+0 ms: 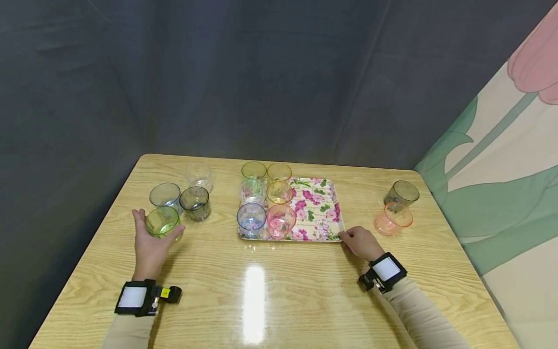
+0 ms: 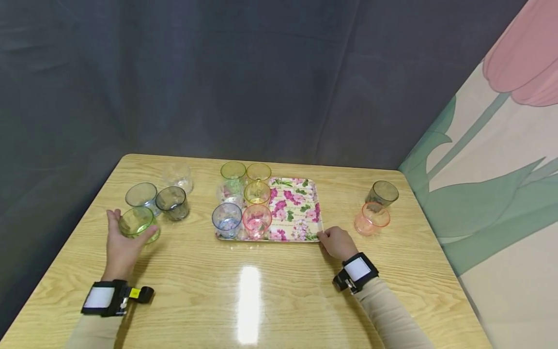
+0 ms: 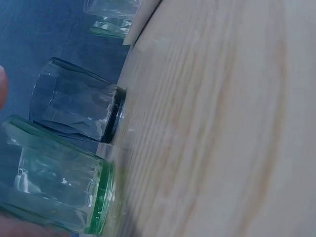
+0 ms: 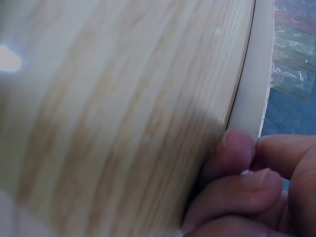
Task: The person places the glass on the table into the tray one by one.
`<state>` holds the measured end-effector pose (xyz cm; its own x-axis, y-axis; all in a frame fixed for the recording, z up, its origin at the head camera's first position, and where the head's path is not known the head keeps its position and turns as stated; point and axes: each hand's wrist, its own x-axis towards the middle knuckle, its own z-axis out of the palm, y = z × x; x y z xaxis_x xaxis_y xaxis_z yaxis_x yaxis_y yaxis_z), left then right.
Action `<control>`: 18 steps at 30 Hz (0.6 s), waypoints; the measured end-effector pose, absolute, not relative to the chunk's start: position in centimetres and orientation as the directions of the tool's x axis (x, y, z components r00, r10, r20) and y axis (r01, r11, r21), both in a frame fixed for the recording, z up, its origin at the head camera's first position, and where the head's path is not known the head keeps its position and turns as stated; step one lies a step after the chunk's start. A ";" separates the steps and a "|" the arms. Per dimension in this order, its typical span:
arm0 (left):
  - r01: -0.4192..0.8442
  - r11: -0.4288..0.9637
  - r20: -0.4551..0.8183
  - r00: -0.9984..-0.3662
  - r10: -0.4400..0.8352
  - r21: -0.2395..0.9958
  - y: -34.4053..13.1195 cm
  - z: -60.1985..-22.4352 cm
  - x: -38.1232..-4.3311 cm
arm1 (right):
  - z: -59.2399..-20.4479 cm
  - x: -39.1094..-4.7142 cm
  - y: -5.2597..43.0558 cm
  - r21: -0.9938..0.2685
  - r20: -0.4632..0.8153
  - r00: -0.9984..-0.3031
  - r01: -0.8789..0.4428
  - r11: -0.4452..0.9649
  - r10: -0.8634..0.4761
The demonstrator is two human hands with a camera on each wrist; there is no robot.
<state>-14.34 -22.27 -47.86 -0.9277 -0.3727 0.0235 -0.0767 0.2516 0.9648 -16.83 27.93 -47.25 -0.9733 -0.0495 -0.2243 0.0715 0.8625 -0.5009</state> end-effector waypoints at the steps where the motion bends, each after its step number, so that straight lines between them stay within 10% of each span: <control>1: -0.077 0.240 0.019 -0.927 -0.375 0.968 -22.3 -48.0 -14.3 | -47.3 -16.8 27.9 -0.501 -0.224 -0.973 0.071 0.863 -0.050; 18: -0.085 0.141 -0.025 -0.924 -0.382 0.986 -22.5 -48.6 -14.0 | -47.3 -16.8 27.8 -0.498 -0.223 -0.974 0.081 0.863 -0.038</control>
<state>-14.02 -22.52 -48.64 -0.9239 -0.3818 -0.0255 -0.0855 0.1410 0.9863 -16.79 27.83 -47.28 -0.9740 -0.0376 -0.2234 0.0809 0.8633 -0.4981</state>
